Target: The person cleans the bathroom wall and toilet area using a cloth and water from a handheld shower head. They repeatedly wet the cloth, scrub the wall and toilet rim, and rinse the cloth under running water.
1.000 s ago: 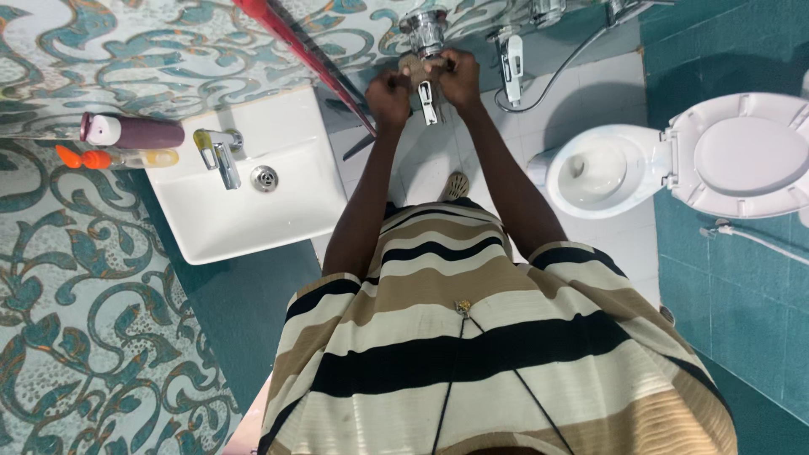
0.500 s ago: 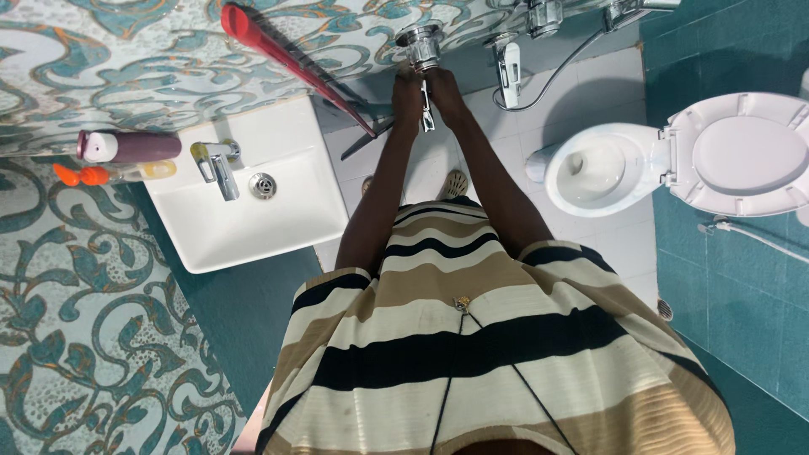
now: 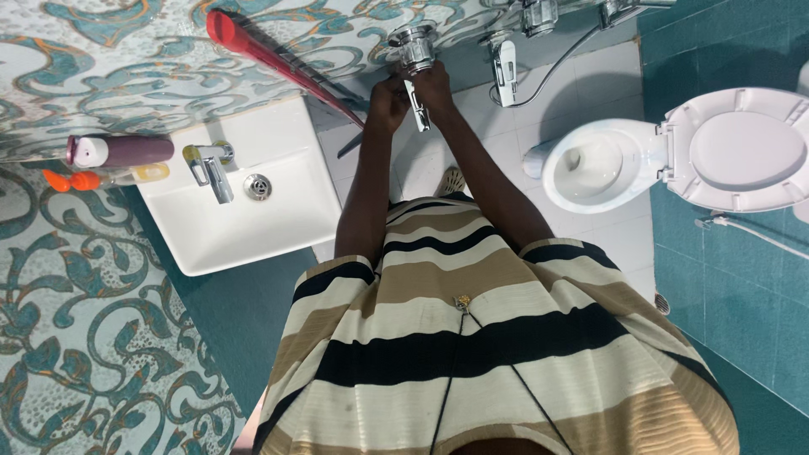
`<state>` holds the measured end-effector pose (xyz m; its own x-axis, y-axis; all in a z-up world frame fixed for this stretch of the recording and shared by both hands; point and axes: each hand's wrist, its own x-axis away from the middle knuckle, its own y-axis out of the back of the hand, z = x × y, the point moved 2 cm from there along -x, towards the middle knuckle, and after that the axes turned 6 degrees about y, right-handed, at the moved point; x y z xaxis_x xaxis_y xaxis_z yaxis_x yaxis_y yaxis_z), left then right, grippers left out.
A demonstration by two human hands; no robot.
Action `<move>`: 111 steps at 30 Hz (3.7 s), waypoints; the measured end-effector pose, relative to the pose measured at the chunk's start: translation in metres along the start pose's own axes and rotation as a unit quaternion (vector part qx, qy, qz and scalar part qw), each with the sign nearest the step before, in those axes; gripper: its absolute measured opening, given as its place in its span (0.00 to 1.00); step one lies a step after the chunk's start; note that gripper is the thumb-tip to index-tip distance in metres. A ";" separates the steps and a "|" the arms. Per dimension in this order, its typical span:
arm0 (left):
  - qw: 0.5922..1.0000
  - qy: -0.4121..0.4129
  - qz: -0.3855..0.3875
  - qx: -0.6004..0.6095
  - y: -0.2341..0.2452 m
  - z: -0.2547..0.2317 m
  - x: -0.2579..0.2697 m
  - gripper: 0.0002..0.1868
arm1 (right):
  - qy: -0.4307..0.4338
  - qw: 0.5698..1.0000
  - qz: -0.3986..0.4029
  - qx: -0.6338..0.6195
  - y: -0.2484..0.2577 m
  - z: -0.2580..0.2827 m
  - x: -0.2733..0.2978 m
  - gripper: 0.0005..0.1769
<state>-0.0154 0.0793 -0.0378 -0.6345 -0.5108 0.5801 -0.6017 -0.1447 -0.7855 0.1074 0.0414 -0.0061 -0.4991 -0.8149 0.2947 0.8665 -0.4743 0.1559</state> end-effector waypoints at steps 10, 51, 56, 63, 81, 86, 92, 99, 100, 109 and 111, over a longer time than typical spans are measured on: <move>0.747 -0.351 -0.282 -0.488 -0.018 0.010 -0.002 0.15 | -0.093 0.940 0.142 -0.296 0.012 -0.030 -0.022 0.10; 0.635 -0.398 -0.144 -0.647 0.014 0.034 0.076 0.20 | 0.247 0.924 0.120 0.266 0.055 -0.016 0.049 0.08; 0.870 -0.165 -0.136 -0.444 0.044 0.065 0.058 0.19 | 0.160 0.980 0.087 0.077 0.040 -0.030 0.078 0.17; 0.883 -0.180 -0.194 -0.388 0.047 0.076 0.046 0.18 | 0.136 0.983 0.115 0.035 0.044 -0.025 0.085 0.09; 0.926 -0.256 -0.219 -0.170 0.015 0.050 0.026 0.14 | 0.105 0.985 0.132 0.037 0.036 -0.038 0.026 0.10; 0.909 -0.289 -0.143 -0.263 0.013 0.051 0.024 0.08 | 0.068 0.987 0.132 -0.054 0.024 -0.036 0.024 0.07; 0.937 -0.175 -0.143 -0.266 0.020 0.027 0.017 0.13 | 0.001 0.972 0.132 -0.194 0.022 -0.028 0.026 0.12; 0.865 -0.195 -0.181 -0.426 0.034 0.043 0.046 0.06 | 0.038 0.990 0.122 -0.051 0.040 -0.041 0.056 0.11; 0.833 -0.213 -0.205 -0.467 0.033 0.045 0.048 0.05 | 0.024 0.991 0.120 -0.047 0.041 -0.043 0.058 0.11; 0.768 -0.339 -0.256 -0.478 0.015 0.020 0.023 0.07 | 0.137 0.990 0.013 0.020 0.018 -0.035 0.023 0.03; 0.707 -0.394 -0.216 -0.546 0.013 0.023 0.032 0.05 | 0.171 0.981 0.016 0.091 0.025 -0.045 0.029 0.04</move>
<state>-0.0328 0.0420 -0.0347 -0.0686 -0.9947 0.0763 -0.9457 0.0892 0.3125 0.1138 -0.0094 -0.0360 -0.4202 -0.9070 -0.0276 0.8540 -0.4056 0.3259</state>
